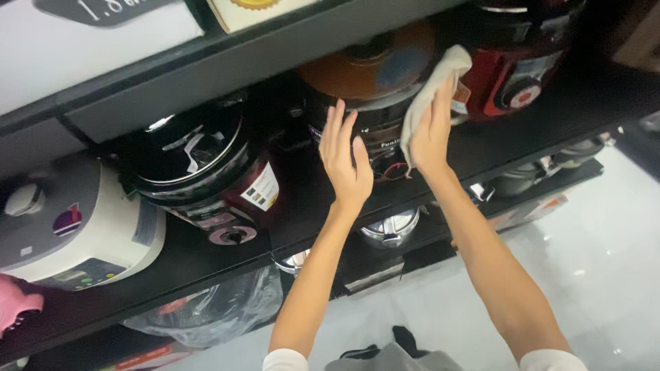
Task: The person wipes several rice cookers, an electric griddle, and a pot lid with a cloth.
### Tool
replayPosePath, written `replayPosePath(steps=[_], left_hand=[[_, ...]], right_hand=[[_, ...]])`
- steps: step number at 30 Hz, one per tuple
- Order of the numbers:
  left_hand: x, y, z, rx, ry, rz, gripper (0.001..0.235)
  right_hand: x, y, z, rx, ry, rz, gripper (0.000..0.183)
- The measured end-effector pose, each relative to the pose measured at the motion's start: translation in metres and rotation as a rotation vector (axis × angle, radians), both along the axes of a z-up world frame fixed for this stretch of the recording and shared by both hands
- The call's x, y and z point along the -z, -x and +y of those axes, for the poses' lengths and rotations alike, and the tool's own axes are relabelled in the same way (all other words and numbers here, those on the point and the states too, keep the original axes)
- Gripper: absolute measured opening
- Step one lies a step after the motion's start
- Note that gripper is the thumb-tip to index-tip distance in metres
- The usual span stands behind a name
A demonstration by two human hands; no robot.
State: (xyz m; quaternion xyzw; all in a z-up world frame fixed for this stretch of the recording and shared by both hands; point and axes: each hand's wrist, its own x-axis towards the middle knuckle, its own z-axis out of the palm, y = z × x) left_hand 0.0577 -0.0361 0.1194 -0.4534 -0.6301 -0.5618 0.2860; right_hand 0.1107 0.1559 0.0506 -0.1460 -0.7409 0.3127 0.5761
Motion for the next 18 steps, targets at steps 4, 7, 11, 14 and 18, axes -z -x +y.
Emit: replayPosePath(steps=[4, 7, 11, 14, 18], left_hand=[[0.005, 0.003, 0.005, 0.038, -0.058, -0.052, 0.045], [0.009, 0.004, 0.005, 0.055, -0.081, -0.078, 0.046], [0.009, -0.005, 0.010, 0.011, -0.026, -0.039, 0.042], [0.011, -0.019, 0.017, -0.058, 0.034, -0.016, 0.042], [0.009, -0.036, 0.030, -0.119, 0.082, -0.010, 0.050]], right_hand=[[-0.062, 0.000, -0.047, 0.267, -0.287, -0.193, 0.058], [-0.042, -0.015, -0.079, 0.106, -0.399, -0.172, 0.058], [0.023, -0.017, -0.070, 0.145, -0.072, -0.183, 0.057], [0.049, -0.010, -0.036, -0.004, 0.161, 0.050, 0.061], [0.017, 0.011, 0.016, -0.343, 0.438, 0.310, 0.065]])
